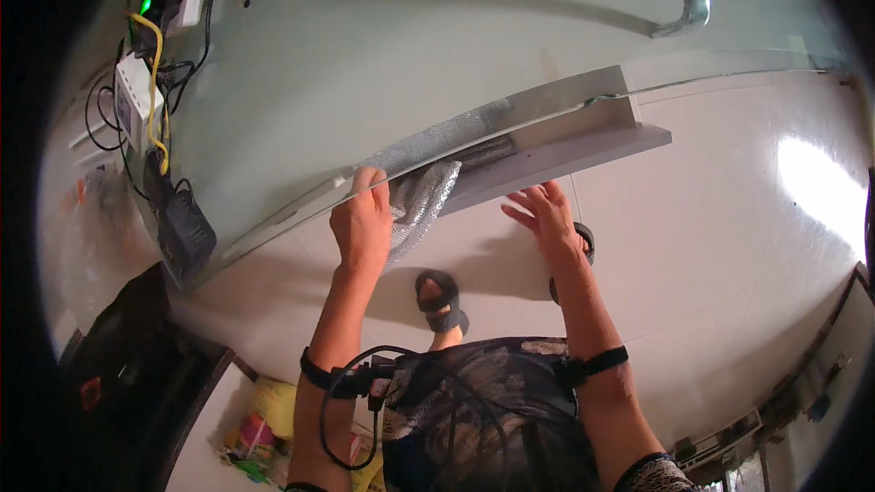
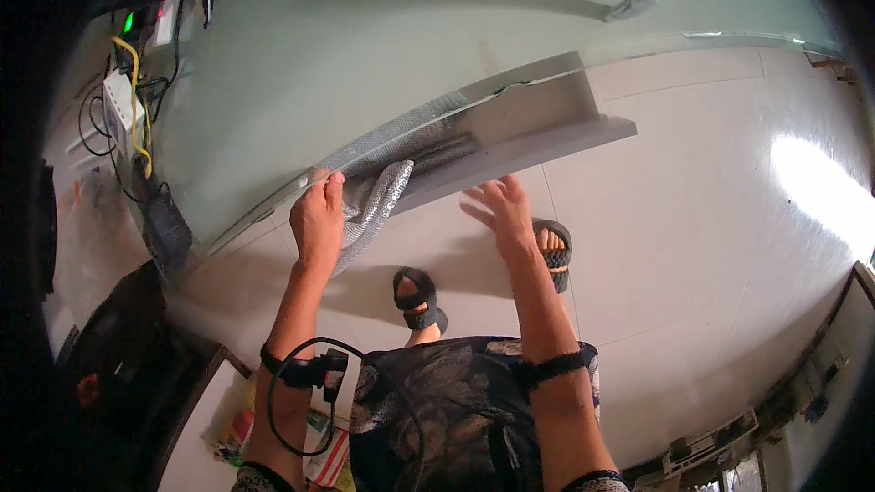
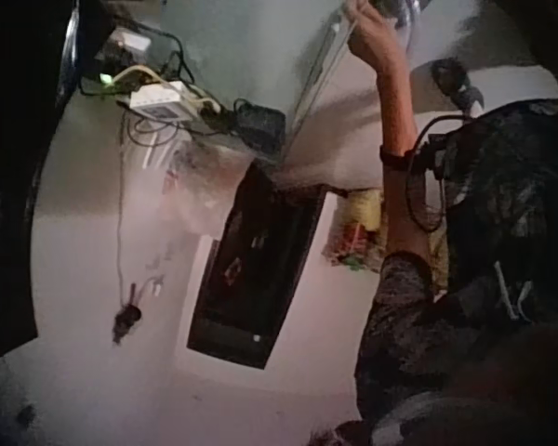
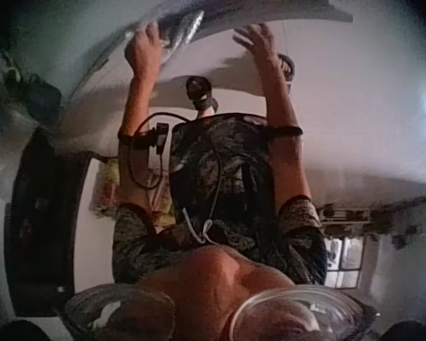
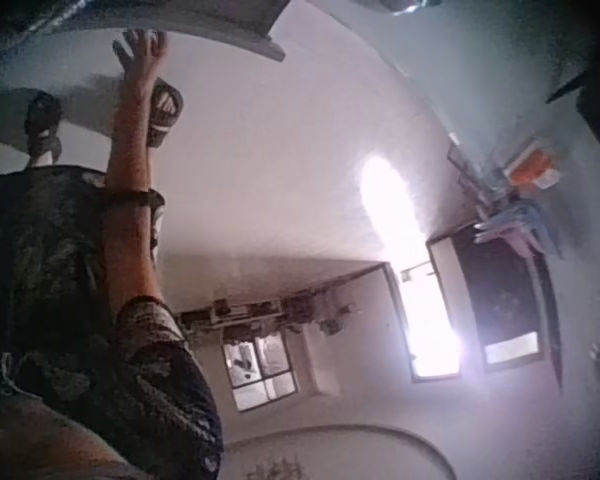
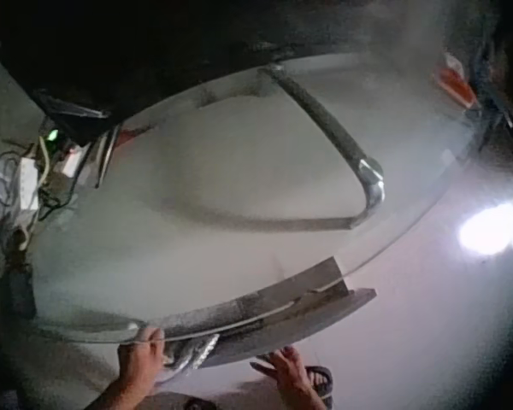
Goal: The recorder takes parts out of a desk drawer and assembles a small white plastic stool in an outdoor courtyard area.
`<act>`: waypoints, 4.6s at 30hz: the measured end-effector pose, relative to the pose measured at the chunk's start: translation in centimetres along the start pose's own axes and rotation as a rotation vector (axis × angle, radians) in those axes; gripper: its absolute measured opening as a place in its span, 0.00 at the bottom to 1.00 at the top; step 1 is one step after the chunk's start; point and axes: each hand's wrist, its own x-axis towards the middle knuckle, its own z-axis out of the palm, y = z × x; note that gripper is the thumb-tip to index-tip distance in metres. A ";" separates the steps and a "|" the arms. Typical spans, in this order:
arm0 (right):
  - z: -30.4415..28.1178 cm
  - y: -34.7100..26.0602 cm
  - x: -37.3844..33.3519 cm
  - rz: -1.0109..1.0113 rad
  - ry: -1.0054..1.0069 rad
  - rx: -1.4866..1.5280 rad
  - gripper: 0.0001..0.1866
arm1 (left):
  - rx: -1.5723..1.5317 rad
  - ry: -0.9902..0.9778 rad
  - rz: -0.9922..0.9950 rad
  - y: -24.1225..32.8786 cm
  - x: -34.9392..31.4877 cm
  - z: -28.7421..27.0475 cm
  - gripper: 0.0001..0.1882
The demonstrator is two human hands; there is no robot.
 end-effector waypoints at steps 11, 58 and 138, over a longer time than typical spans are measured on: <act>13.1 -2.4 -0.5 -0.479 -0.240 -0.857 0.10 | -0.953 -0.338 -0.565 -5.0 -6.8 0.5 0.19; 5.8 -6.8 0.1 -0.035 -0.004 -0.713 0.03 | -0.844 -0.593 -0.310 0.0 -12.2 -2.9 0.20; -71.5 83.7 -163.0 -1.513 1.795 1.710 0.24 | 0.480 -2.405 0.882 51.2 -192.7 -3.4 0.29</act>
